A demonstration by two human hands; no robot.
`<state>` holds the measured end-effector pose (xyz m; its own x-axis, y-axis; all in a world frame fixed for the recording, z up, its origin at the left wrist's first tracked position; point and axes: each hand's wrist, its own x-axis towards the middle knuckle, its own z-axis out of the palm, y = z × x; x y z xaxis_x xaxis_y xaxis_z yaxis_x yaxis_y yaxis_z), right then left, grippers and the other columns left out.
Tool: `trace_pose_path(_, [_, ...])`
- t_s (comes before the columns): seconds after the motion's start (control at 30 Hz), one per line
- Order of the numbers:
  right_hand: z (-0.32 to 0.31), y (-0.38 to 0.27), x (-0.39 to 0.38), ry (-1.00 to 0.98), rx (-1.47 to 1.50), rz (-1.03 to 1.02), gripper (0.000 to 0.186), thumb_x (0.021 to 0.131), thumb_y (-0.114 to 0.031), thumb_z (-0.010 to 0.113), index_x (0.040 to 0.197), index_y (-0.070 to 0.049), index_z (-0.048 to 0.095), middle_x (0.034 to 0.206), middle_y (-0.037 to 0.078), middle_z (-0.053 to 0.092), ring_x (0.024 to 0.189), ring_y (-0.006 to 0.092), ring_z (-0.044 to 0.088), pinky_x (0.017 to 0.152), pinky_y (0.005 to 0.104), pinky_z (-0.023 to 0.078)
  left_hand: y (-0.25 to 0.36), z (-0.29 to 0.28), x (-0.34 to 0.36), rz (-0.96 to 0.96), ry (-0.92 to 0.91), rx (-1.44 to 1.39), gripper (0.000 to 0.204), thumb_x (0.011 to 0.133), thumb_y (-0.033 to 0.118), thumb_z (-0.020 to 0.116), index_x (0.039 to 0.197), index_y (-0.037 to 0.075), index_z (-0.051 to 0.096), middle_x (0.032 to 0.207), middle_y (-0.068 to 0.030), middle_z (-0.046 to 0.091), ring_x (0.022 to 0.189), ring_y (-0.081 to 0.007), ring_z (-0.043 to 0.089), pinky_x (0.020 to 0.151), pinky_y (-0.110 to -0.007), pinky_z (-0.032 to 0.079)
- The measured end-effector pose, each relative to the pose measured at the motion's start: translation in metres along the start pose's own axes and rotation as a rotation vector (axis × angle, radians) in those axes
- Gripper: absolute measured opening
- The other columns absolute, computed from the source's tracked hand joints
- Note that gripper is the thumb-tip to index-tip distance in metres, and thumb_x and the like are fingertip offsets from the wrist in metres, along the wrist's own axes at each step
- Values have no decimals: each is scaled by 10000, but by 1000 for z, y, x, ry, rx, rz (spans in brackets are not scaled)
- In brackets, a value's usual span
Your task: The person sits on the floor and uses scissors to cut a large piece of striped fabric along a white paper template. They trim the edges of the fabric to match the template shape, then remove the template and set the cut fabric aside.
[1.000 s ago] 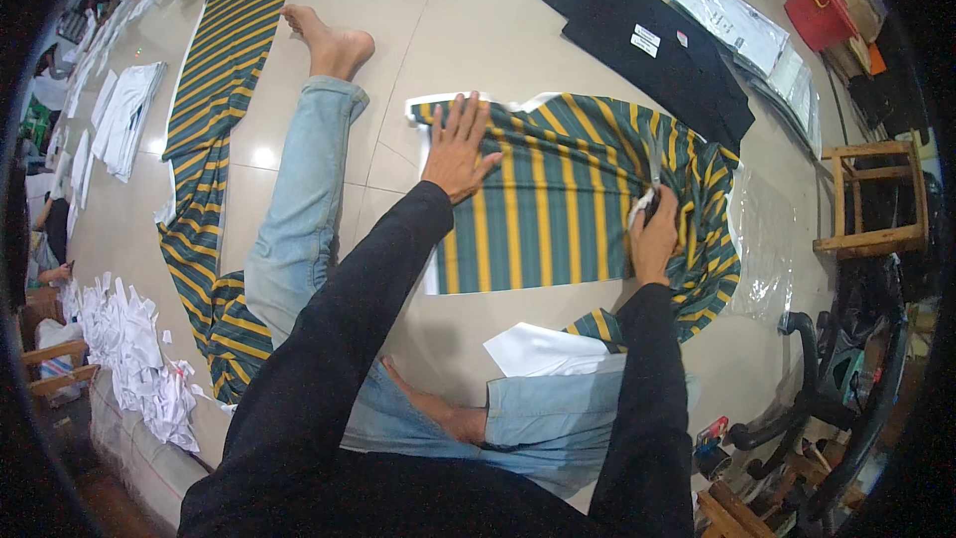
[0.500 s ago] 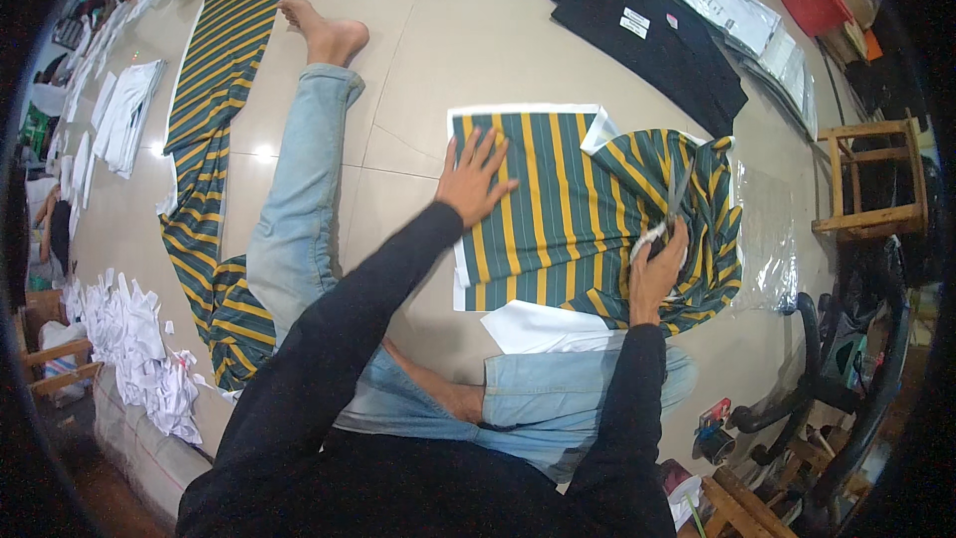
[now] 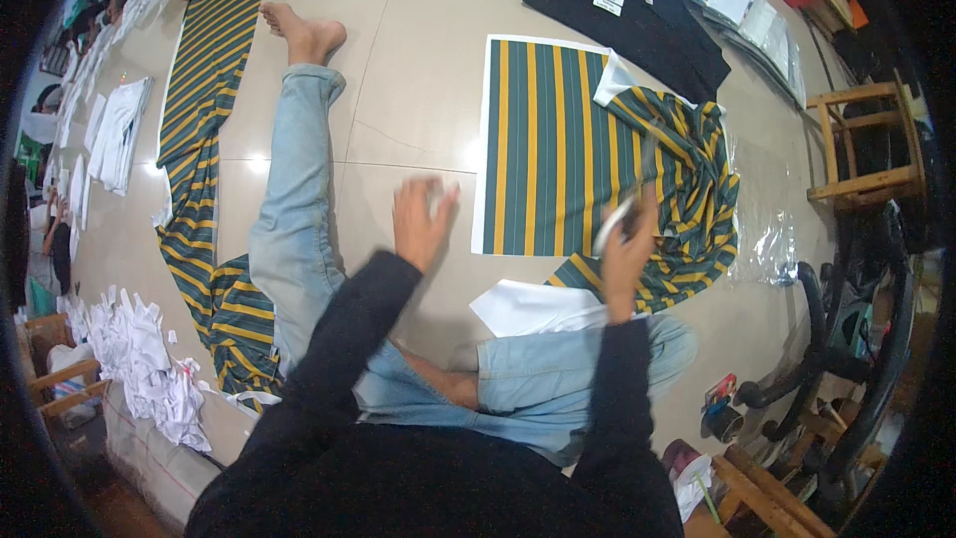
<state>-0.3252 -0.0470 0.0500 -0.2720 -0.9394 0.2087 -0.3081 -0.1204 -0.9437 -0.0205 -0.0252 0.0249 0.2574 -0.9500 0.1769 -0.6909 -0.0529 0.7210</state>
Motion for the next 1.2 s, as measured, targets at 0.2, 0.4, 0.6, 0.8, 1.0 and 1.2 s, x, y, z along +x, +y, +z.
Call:
trace_pose_path(0.2, [31, -98, -186, -262, 663, 758, 641, 950, -54, 631, 1537, -38, 374, 1302, 120, 603, 918, 155, 650, 777, 280, 554, 28, 14, -70, -66, -131, 148, 326, 876, 306, 737, 1043, 66, 592, 1072, -105, 563, 1073, -300, 502, 891, -454, 369])
trace_pose_path(0.4, [8, -114, -227, -246, 898, 1069, 530, 1064, -231, 472, 1568, -131, 341, 1361, 149, 556, 999, 226, 632, 785, 335, 544, 17, 32, -68, -68, -116, -6, 250, 851, 152, 755, 993, 62, 569, 903, -74, 607, 854, -253, 581, 757, -415, 428])
trace_pose_path(0.6, [36, -82, -215, -298, 879, 1011, 526, 1067, -255, 450, 1568, -138, 342, 1375, 124, 557, 959, 191, 618, 763, 308, 527, -9, 32, -53, -387, -225, -574, 230, 854, 18, 733, 1005, 12, 560, 767, -67, 652, 565, -129, 583, 503, -263, 458])
trace_pose_path(0.8, [59, -77, -198, -301, 801, 987, 562, 990, -151, 635, 1518, -125, 443, 1301, 99, 619, 835, 139, 626, 641, 246, 517, -11, 16, -41, -578, -390, -783, 212, 877, 0, 708, 1034, -5, 565, 766, -46, 637, 571, -98, 556, 511, -246, 464])
trace_pose_path(1.0, [79, -68, -197, -277, 748, 904, 552, 973, -107, 655, 1495, -111, 477, 1244, 102, 643, 756, 112, 610, 564, 215, 483, -6, 12, -40, -570, -404, -772, 197, 872, 17, 700, 1018, -17, 573, 734, -40, 623, 587, -110, 572, 509, -255, 452])
trace_pose_path(1.2, [88, -68, -200, -216, 728, 863, 558, 943, -107, 705, 1469, -125, 521, 1175, 75, 669, 684, 73, 580, 530, 202, 449, 3, 3, -38, -645, -430, -861, 194, 873, -1, 687, 1026, -22, 570, 796, -68, 652, 667, -114, 606, 542, -250, 462])
